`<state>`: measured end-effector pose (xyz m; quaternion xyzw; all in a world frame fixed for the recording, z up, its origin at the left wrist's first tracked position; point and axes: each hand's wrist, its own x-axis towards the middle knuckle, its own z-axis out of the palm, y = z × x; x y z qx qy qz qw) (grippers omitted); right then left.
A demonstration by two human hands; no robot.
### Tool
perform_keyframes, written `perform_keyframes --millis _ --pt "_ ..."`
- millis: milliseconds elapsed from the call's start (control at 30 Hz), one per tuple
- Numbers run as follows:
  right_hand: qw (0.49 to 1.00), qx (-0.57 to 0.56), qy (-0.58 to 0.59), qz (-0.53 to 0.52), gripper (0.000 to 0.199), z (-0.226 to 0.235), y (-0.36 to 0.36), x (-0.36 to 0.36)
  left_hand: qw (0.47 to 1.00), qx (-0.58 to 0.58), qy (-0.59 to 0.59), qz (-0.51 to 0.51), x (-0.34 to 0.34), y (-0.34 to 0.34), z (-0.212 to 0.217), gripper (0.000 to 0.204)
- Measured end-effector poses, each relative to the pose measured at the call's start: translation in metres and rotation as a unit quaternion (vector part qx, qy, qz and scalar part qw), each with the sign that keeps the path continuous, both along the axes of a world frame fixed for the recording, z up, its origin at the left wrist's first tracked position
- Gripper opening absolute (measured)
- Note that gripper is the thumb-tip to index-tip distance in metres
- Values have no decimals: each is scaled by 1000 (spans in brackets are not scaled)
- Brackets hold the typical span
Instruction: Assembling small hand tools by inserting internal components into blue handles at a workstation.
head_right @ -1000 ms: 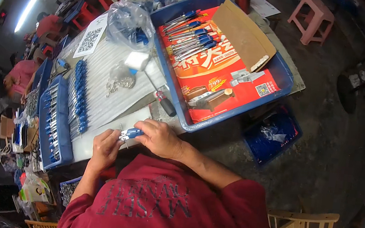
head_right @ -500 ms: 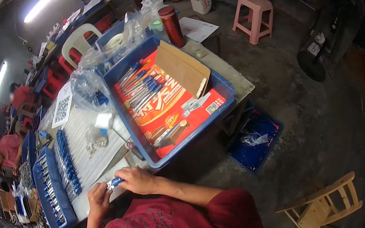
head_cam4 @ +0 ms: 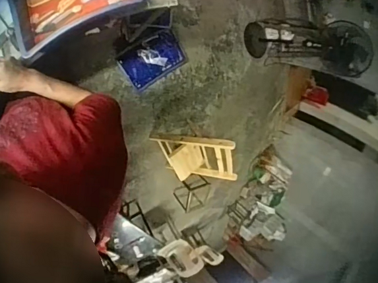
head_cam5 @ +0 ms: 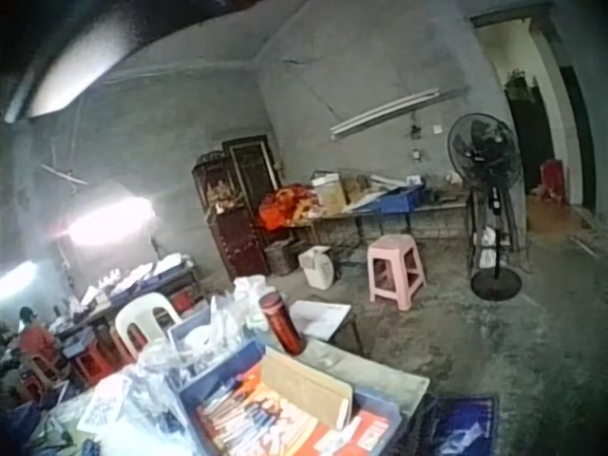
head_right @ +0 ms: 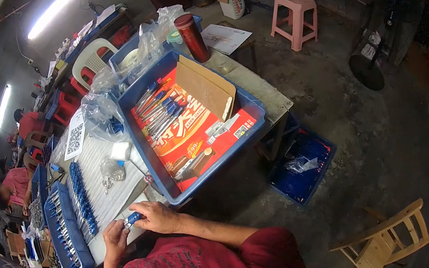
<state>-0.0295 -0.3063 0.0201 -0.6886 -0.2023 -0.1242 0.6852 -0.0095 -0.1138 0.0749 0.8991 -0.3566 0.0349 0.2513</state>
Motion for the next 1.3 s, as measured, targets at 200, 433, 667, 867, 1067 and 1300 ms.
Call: perform_keyframes --millis 200,433,667,867,1067,1300 --pt "997 70 15 -27 47 -12 0 -3 999 -47 6 20 -3 1 -2 17" --pt "995 4 10 99 21 -41 4 -29 996 -63 -10 68 -3 23 -2 13" --pt "933 -54 135 330 30 -105 58 -19 985 -133 -44 103 -8 44 -7 12" --pt "845 -260 -48 464 29 -155 151 8 983 -119 -31 133 -16 60 -3 8" --pt "900 -195 -162 355 39 -145 194 2 980 -95 -46 171 -30 95 -6 18" --pt "791 -241 -195 528 39 -150 288 -7 971 -89 -55 214 -44 84 4 6"
